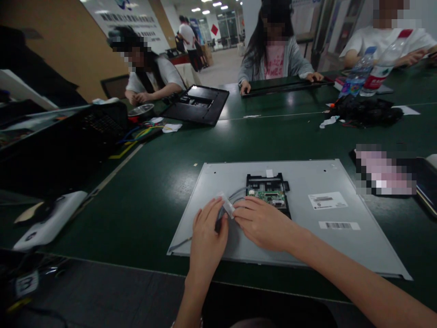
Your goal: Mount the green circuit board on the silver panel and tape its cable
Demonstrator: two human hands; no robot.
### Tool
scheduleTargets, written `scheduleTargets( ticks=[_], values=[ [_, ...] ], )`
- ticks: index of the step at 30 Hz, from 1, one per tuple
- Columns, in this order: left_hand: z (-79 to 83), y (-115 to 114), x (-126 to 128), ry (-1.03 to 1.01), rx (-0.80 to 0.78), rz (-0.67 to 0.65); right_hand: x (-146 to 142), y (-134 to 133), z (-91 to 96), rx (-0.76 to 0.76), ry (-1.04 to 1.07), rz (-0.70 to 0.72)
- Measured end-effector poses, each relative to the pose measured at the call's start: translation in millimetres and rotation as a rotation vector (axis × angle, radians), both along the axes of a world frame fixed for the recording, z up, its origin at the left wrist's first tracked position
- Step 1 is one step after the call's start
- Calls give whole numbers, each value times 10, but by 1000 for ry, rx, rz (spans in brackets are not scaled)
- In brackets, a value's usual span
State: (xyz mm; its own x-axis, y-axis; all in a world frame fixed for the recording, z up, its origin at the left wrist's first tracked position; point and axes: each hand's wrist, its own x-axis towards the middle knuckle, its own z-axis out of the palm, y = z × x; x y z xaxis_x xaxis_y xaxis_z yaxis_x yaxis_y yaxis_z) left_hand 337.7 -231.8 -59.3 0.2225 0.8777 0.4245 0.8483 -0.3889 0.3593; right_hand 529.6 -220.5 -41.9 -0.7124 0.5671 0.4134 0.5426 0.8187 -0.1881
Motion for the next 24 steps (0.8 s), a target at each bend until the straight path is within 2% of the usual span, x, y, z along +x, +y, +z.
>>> scheduleTargets(
  ticks=[7, 24],
  values=[
    [-10, -3, 0, 13, -54, -13, 2, 4, -9, -4, 15, 6],
    [-3, 12, 4, -5, -19, -43, 8, 4, -35, -25, -38, 23]
  ],
)
